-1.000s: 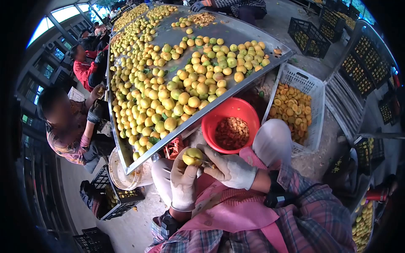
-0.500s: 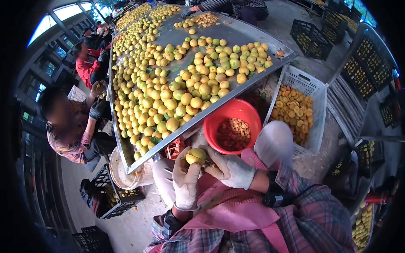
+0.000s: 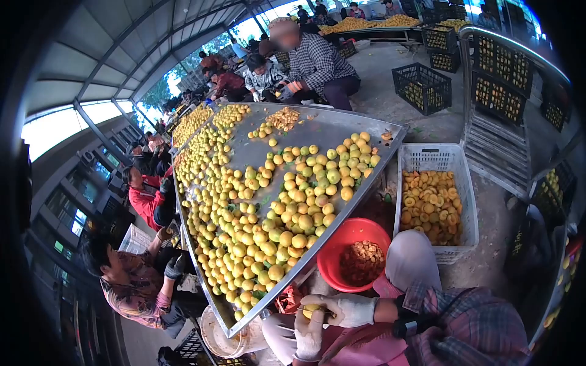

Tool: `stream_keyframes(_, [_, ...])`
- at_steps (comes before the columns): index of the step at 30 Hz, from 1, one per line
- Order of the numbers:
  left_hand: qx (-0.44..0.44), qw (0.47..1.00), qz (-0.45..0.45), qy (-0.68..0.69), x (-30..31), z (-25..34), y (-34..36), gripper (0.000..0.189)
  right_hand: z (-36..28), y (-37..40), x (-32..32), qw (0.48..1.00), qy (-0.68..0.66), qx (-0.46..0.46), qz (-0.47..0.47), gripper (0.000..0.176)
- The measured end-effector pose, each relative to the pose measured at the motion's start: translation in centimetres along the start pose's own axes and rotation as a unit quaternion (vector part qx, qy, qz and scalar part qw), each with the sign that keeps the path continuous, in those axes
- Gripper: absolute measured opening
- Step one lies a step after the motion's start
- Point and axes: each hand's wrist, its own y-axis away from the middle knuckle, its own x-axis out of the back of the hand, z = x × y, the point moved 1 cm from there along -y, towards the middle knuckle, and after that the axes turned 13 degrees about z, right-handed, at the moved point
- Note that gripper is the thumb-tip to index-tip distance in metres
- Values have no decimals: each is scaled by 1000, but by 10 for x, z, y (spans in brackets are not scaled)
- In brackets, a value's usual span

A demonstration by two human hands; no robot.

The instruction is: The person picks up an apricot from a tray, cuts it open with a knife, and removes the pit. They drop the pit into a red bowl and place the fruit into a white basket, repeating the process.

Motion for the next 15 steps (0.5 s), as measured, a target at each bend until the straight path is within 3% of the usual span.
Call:
stream_keyframes(3, [30, 997, 22, -67, -10, 30, 0, 27, -2, -2, 3, 1000, 8, 17, 20, 72])
stream_keyframes(5, [55, 994, -55, 78, -16, 45, 0, 25, 0, -1, 1, 1000, -14, -6, 21, 70])
stream_keyframes(6, [64, 998, 12, -16, -11, 34, 3, 20, 13, 1, -11, 1000, -13, -5, 5, 70])
stream_keyframes(7, [63, 998, 8, -17, -11, 23, 3, 20, 26, 5, -19, 1000, -13, -3, -13, 70])
stream_keyframes(9, [-74, 997, -23, 19, -20, 33, 5, 18, 20, 4, -16, 997, -66, -19, -20, 68])
stream_keyframes(11, [-51, 998, -27, 9, -18, 35, 7, 18, 22, 9, -17, 989, -63, -122, -62, 67])
stream_keyframes(15, [-71, 997, -17, 35, -14, 16, 8, 20, 27, 15, -21, 976, -119, -155, -91, 66])
